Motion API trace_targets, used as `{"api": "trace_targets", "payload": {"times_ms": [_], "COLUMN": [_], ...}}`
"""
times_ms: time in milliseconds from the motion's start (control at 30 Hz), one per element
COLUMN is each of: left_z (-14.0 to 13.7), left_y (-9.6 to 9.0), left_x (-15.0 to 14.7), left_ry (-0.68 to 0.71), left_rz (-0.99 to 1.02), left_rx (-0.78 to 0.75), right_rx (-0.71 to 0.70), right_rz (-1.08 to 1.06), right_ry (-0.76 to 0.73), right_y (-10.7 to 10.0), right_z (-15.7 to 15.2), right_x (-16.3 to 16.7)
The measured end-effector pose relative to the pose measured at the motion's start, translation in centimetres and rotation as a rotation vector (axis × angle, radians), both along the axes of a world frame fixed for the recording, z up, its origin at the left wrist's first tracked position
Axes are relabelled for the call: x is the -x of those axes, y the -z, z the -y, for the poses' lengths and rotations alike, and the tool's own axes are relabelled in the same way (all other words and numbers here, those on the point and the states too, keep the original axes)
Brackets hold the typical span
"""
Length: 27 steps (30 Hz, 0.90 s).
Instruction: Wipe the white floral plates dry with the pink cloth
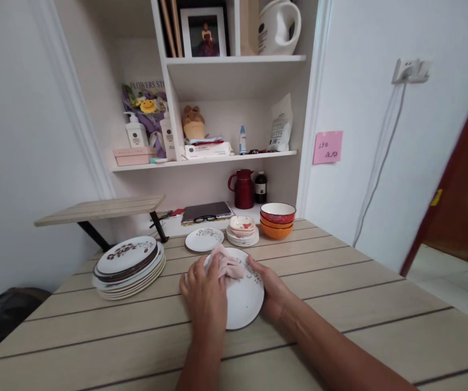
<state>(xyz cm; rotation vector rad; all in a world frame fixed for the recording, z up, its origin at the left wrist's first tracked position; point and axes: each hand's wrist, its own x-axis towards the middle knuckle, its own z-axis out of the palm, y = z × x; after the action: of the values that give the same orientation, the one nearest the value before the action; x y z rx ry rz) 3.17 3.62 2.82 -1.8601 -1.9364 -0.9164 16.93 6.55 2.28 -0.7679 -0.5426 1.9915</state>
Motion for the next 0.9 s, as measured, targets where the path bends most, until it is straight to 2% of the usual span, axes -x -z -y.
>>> {"api": "trace_targets", "payload": {"times_ms": [167, 367, 500, 600, 733, 900], "left_z": [-0.5, -1.1, -1.2, -1.0, -0.5, -0.4], "left_y": [0.8, 0.6, 0.4, 0.3, 0.1, 0.0], "left_x": [-0.2, 0.4, 0.6, 0.4, 0.3, 0.1], "left_ry": [0.119, 0.421, 0.555, 0.571, 0.524, 0.447], "left_rz": [0.065, 0.360, 0.340, 0.305, 0.301, 0.142], "left_rx": [-0.014, -0.126, -0.126, -0.126, -0.174, -0.197], "right_rx": [0.047, -0.013, -0.052, -0.052, -0.020, -0.032], "right_rz": [0.082, -0.004, -0.066, -0.075, -0.058, -0.088], "right_ry": [0.059, 0.093, 0.139, 0.131, 0.138, 0.129], "right_y": [0.0, -1.4, -2.0, -2.0, -2.2, -2.4], "right_z": [-0.5, -0.2, -0.2, -0.3, -0.1, -0.1], "right_x": [-0.8, -1.7, -2.4, -2.6, -2.5, -2.5]}}
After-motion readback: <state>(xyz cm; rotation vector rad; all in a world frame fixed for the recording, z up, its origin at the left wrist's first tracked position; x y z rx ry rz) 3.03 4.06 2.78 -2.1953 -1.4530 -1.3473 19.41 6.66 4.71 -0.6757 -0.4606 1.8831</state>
